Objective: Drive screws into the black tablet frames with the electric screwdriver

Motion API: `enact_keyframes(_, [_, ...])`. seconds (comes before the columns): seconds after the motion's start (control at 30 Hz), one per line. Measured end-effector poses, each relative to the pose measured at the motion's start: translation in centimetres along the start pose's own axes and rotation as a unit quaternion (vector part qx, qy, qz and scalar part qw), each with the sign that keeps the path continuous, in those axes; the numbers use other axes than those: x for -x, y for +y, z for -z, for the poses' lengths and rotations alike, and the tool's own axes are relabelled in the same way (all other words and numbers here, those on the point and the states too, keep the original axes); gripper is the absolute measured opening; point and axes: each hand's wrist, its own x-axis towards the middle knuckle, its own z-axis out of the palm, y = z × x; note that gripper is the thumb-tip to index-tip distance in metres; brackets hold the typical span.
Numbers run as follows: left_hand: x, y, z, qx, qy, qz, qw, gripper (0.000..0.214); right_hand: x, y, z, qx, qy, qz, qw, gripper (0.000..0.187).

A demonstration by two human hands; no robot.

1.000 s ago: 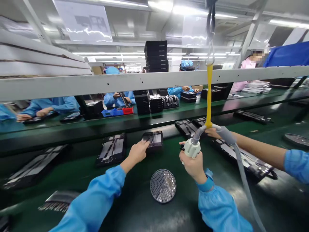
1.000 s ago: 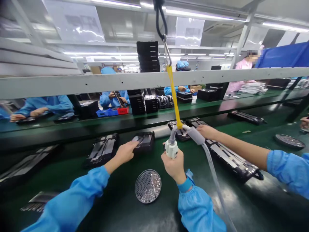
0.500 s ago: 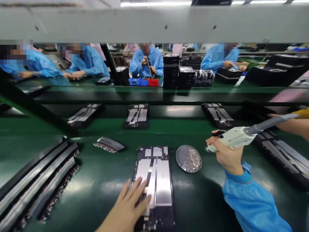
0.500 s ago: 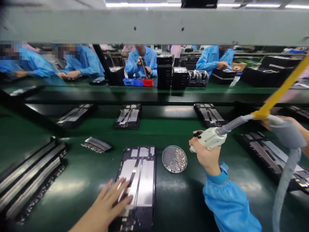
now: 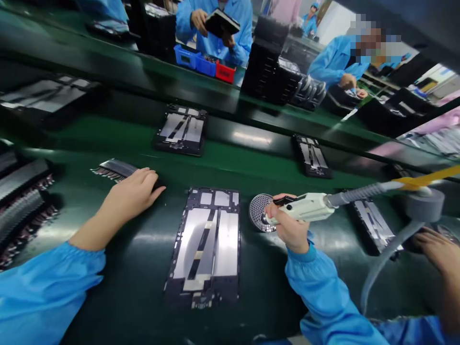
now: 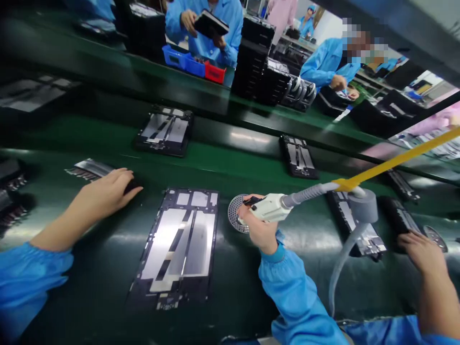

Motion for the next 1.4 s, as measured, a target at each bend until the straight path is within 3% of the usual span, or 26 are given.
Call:
enact_keyframes(0.37, [0.5,-0.3,-1.1,0.032,0.020,-0.046,0.998,0.060,0.5,0.4,0.0,-0.001,-0.010,-0.022,1.000,0.021])
enact_keyframes(0.97, [0.4,0.3,-0.3,0.075,-0.030,-0.011,0.997,0.041,0.6,-0.1,-0.3,0.033,-0.015,-0.028,0.999,0.022])
enact_keyframes(1.03, [0.4,0.4,-0.3,0.088,-0.030,-0.006,0.996,0.041,0.5,-0.8,-0.4,0.036,-0.011,-0.021,0.999,0.024])
enact_keyframes(1.27, [-0.1,0.6,0.6,0.117,-0.044,-0.004,0.992,0.033,-1.4,-6.1,-1.9,0.010,0.011,0.109,0.994,0.027])
enact_keyframes(1.4, [-0.4,0.2,1.5,0.129,-0.044,0.005,0.991,0.026,-2.5,-6.5,-1.9,-0.014,0.026,0.117,0.993,0.027])
